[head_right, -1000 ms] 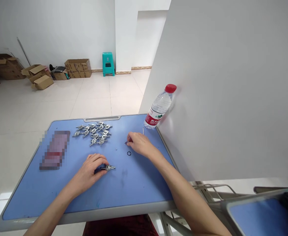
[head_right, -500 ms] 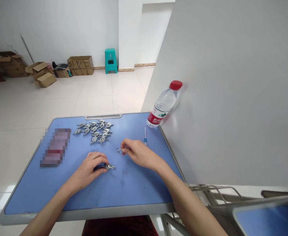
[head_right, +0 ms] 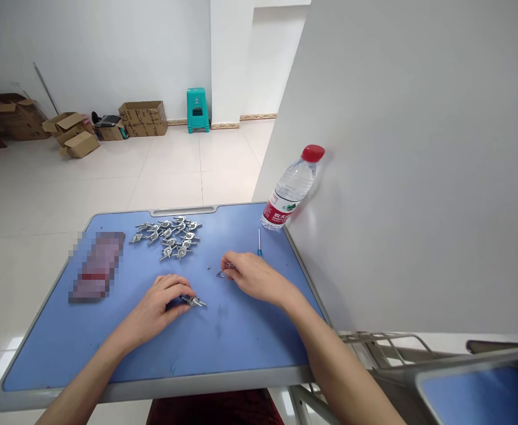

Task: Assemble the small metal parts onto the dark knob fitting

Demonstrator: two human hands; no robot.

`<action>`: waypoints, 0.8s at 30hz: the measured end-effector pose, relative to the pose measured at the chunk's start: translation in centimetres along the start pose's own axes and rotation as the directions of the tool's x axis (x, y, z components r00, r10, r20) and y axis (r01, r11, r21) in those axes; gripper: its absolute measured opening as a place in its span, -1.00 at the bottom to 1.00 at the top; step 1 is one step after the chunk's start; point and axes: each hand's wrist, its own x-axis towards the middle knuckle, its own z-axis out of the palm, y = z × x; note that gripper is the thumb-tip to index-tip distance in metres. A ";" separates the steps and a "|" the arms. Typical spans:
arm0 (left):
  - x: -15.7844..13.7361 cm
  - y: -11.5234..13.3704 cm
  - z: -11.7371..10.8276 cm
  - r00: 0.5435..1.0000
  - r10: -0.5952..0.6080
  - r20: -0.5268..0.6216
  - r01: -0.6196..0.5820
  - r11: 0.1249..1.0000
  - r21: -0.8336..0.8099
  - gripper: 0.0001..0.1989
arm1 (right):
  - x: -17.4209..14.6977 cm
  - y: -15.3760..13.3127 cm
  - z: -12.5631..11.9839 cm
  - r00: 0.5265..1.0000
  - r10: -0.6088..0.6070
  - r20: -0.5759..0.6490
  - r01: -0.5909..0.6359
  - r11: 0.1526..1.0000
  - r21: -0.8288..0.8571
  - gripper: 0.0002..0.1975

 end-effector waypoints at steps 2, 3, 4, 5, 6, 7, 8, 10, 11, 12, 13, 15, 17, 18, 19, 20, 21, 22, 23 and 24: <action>0.0 0.0 0.0 1.000 -0.006 0.000 0.006 1.000 -0.006 -0.88 | 0.0 0.2 -0.2 0.999 0.038 -0.018 -0.039 0.998 -0.044 -0.82; 0.0 0.1 0.0 1.000 -0.009 0.001 0.009 1.000 -0.008 -0.88 | 0.1 0.3 -0.3 0.997 0.064 -0.045 -0.067 0.996 -0.066 -0.83; 0.0 0.1 0.0 1.000 -0.012 0.003 0.012 1.000 -0.009 -0.88 | 0.2 0.6 -0.3 0.993 0.091 -0.074 -0.097 0.992 -0.086 -0.83; 0.0 0.0 0.0 1.000 -0.015 0.005 0.015 1.000 -0.010 -0.88 | 0.4 0.8 -0.3 0.989 0.115 -0.097 -0.125 0.987 -0.103 -0.83; -0.1 0.0 0.0 1.000 -0.016 0.008 0.016 1.000 -0.010 -0.88 | 0.6 1.1 -0.2 0.984 0.135 -0.112 -0.148 0.982 -0.118 -0.83; -0.1 0.0 0.0 1.000 -0.016 0.010 0.016 1.000 -0.011 -0.89 | 0.8 1.3 -0.1 0.982 0.149 -0.120 -0.164 0.978 -0.130 -0.83; -0.1 0.0 0.0 1.000 -0.015 0.008 0.016 1.000 -0.010 -0.89 | 0.9 1.5 0.1 0.980 0.155 -0.123 -0.172 0.975 -0.140 -0.83; 0.0 0.1 0.0 1.000 -0.018 0.005 0.018 1.000 -0.009 -0.89 | 1.1 1.7 0.2 0.979 0.159 -0.128 -0.179 0.971 -0.158 -0.86; 0.0 0.1 0.0 1.000 -0.021 0.004 0.021 1.000 -0.011 -0.88 | 1.1 1.7 0.3 0.978 0.160 -0.133 -0.182 0.969 -0.167 -0.88; 0.0 0.2 0.0 1.000 -0.027 0.007 0.027 1.000 -0.013 -0.88 | 1.0 1.6 0.2 0.978 0.159 -0.137 -0.182 0.968 -0.174 -0.89; 0.0 0.2 -0.1 0.999 -0.034 0.011 0.034 0.999 -0.015 -0.88 | 0.8 1.4 0.2 0.979 0.153 -0.134 -0.176 0.968 -0.180 -0.89; 0.0 0.3 -0.1 0.999 -0.043 0.019 0.043 0.999 -0.017 -0.88 | 0.4 1.0 0.0 0.988 0.120 -0.102 -0.138 0.970 -0.201 -0.88; -0.1 0.2 -0.1 0.999 -0.047 0.018 0.048 0.999 -0.016 -0.88 | 0.1 0.7 0.0 0.996 0.077 -0.048 -0.086 0.966 -0.244 -0.87; -0.1 0.2 -0.1 0.999 -0.047 0.016 0.047 0.999 -0.016 -0.88 | 0.1 0.6 0.1 0.998 0.063 -0.026 -0.068 0.960 -0.270 -0.85; -0.1 0.2 0.0 0.999 -0.047 0.013 0.047 0.999 -0.018 -0.87 | 0.1 0.5 0.2 0.998 0.057 -0.011 -0.058 0.954 -0.295 -0.84; -0.1 0.1 0.0 0.999 -0.047 0.011 0.047 0.999 -0.020 -0.87 | 0.1 0.6 0.3 0.998 0.059 -0.005 -0.058 0.948 -0.313 -0.83; -0.2 0.1 0.0 0.999 -0.045 0.011 0.046 0.999 -0.021 -0.87 | 0.1 0.6 0.4 0.998 0.066 -0.003 -0.063 0.945 -0.321 -0.83; -0.2 0.1 0.0 0.999 -0.042 0.010 0.042 0.999 -0.021 -0.87 | 0.2 0.7 0.5 0.997 0.074 -0.005 -0.072 0.944 -0.323 -0.83; -0.2 0.1 0.0 0.999 -0.037 0.009 0.038 0.999 -0.020 -0.87 | 0.3 0.7 0.6 0.997 0.082 -0.006 -0.079 0.943 -0.323 -0.84; -0.2 0.1 0.0 0.999 -0.033 0.009 0.034 0.999 -0.018 -0.88 | 0.3 0.7 0.5 0.996 0.089 -0.009 -0.087 0.943 -0.321 -0.85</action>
